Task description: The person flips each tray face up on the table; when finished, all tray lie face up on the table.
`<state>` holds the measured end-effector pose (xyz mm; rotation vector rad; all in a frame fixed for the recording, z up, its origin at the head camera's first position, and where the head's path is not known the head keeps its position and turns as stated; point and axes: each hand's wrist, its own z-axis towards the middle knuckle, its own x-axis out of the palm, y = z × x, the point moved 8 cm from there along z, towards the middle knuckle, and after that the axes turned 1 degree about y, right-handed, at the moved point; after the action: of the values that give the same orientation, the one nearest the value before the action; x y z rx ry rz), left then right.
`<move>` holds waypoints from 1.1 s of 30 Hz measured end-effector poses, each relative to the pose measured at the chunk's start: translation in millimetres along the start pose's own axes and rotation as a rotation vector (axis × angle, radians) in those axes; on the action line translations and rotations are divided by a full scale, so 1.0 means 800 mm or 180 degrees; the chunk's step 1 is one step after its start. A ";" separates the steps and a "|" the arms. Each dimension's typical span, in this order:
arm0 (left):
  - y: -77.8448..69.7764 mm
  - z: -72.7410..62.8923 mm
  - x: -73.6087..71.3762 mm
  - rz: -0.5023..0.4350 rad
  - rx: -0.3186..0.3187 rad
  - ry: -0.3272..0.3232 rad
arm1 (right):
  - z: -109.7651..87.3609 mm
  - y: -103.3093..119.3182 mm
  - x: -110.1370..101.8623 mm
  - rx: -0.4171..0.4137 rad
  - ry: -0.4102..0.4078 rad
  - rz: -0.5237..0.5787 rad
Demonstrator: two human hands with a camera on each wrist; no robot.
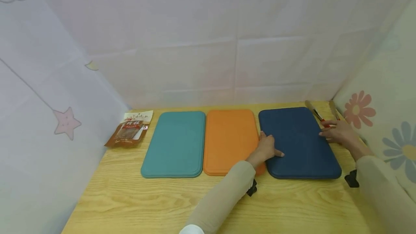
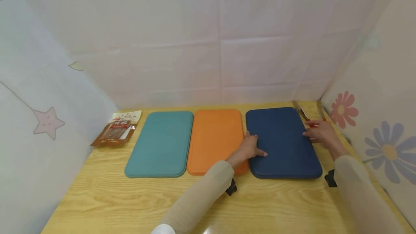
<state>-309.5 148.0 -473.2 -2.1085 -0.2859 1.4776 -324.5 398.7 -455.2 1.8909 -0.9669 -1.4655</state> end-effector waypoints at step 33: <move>-0.012 -0.065 0.017 0.0365 0.0607 0.0171 | -0.021 0.030 -0.031 -0.0224 0.0835 0.0145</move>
<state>-255.5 146.0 -466.2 -2.0356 -0.0031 1.4483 -316.4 404.5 -418.2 1.9371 -0.8187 -1.1734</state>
